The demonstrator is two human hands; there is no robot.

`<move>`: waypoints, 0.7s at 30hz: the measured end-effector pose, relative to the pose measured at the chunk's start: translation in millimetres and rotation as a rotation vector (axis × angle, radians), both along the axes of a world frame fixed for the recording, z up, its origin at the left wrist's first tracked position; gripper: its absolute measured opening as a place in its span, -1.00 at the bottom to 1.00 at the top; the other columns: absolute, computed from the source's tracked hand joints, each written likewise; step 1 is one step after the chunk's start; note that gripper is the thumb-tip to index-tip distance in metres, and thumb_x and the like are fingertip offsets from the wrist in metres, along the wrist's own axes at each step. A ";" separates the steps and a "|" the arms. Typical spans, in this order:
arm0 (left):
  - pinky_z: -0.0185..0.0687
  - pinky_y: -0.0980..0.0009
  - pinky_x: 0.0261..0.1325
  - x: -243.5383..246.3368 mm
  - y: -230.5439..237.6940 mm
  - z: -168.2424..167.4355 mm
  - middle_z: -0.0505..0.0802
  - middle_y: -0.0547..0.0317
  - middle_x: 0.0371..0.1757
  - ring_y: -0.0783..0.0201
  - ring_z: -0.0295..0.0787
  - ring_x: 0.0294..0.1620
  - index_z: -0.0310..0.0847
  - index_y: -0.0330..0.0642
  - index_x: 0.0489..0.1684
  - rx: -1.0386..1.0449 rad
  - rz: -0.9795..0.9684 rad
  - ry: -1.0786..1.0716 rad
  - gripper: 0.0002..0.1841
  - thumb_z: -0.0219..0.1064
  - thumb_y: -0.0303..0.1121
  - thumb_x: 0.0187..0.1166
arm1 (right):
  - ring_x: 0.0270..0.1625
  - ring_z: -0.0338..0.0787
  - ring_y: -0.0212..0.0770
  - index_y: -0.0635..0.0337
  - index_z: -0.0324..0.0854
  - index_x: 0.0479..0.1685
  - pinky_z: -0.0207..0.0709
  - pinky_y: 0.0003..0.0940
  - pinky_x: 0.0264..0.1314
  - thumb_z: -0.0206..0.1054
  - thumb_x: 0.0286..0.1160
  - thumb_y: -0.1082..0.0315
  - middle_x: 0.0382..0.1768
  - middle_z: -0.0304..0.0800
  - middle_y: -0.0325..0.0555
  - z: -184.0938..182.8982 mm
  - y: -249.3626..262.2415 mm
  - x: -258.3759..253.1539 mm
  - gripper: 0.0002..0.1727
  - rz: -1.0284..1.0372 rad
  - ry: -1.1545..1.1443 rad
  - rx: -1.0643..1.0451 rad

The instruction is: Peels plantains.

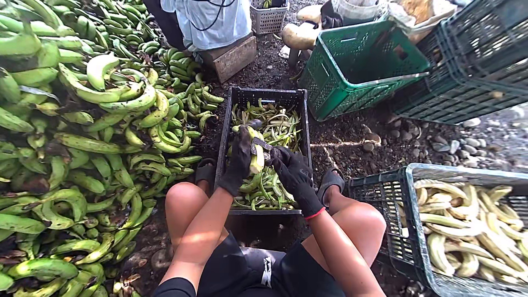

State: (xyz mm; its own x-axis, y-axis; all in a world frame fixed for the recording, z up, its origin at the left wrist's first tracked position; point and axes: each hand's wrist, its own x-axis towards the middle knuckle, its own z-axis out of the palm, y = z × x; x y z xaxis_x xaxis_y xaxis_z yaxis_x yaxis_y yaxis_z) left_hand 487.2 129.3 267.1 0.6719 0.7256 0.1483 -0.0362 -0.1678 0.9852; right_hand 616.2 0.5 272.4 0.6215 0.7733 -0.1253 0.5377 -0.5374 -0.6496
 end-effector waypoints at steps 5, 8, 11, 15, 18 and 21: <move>0.75 0.38 -0.42 11.6 4.5 -8.9 0.81 0.14 -0.27 0.29 0.77 -0.39 0.58 0.05 0.20 -0.601 -0.367 -0.004 -0.38 -0.18 0.32 0.74 | 0.44 0.61 0.32 -0.25 0.56 0.59 0.39 0.47 0.35 -0.03 0.65 -0.39 0.34 0.70 0.22 -10.4 6.8 22.0 -0.29 -0.044 0.058 0.030; 0.76 0.35 -0.44 16.3 9.8 -20.3 0.82 0.07 -0.29 0.22 0.80 -0.40 0.59 0.00 0.19 -0.673 -0.431 0.022 -0.37 -0.13 0.33 0.71 | 0.33 0.71 0.18 -0.21 0.61 0.51 0.45 0.41 0.31 -0.10 0.66 -0.42 0.23 0.79 0.08 -17.2 6.6 28.3 -0.27 -0.003 0.098 0.107; 0.80 0.32 -0.41 14.3 10.3 -19.3 0.83 0.02 -0.30 0.18 0.84 -0.39 0.57 -0.08 0.15 -0.725 -0.460 0.061 -0.37 -0.20 0.26 0.77 | 0.32 0.70 0.22 -0.25 0.57 0.56 0.44 0.43 0.31 -0.07 0.64 -0.43 0.23 0.78 0.12 -22.7 5.9 30.9 -0.27 0.004 0.108 0.046; 0.80 0.43 -0.41 6.7 2.1 -3.2 0.88 0.09 -0.37 0.25 0.87 -0.43 0.57 -0.13 0.07 -0.745 -0.537 0.124 -0.41 -0.22 0.18 0.80 | 0.31 0.73 0.21 -0.17 0.61 0.51 0.48 0.43 0.29 -0.05 0.71 -0.37 0.22 0.81 0.12 -31.0 -0.8 45.1 -0.32 -0.097 0.197 0.040; 0.75 0.36 -0.40 0.3 12.2 -10.1 0.81 0.09 -0.37 0.25 0.76 -0.49 0.58 0.06 0.41 -0.601 -0.398 0.179 -0.34 -0.29 0.26 0.80 | 0.34 0.71 0.28 -0.13 0.51 0.59 0.46 0.51 0.27 -0.24 0.71 -0.45 0.29 0.76 0.18 -21.3 -16.0 53.4 -0.19 -0.161 0.238 0.059; 0.69 0.35 -0.39 -0.7 25.0 -20.2 0.75 0.18 -0.37 0.31 0.67 -0.48 0.56 0.22 0.43 -0.488 -0.247 0.083 -0.22 -0.31 0.50 0.62 | 0.22 0.74 0.17 -0.03 0.41 0.64 0.55 0.35 0.20 -0.30 0.77 -0.38 0.26 0.74 0.16 -14.5 -25.1 47.7 -0.20 -0.062 0.252 0.148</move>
State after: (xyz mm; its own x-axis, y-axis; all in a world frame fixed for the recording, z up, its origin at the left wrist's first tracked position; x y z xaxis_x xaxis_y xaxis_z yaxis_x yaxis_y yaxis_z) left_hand 486.5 154.3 246.9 0.8262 0.5158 -0.2265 0.0649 0.3123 0.9478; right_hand 663.9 -24.6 257.9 0.6319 0.7561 -0.1704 0.3185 -0.4537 -0.8323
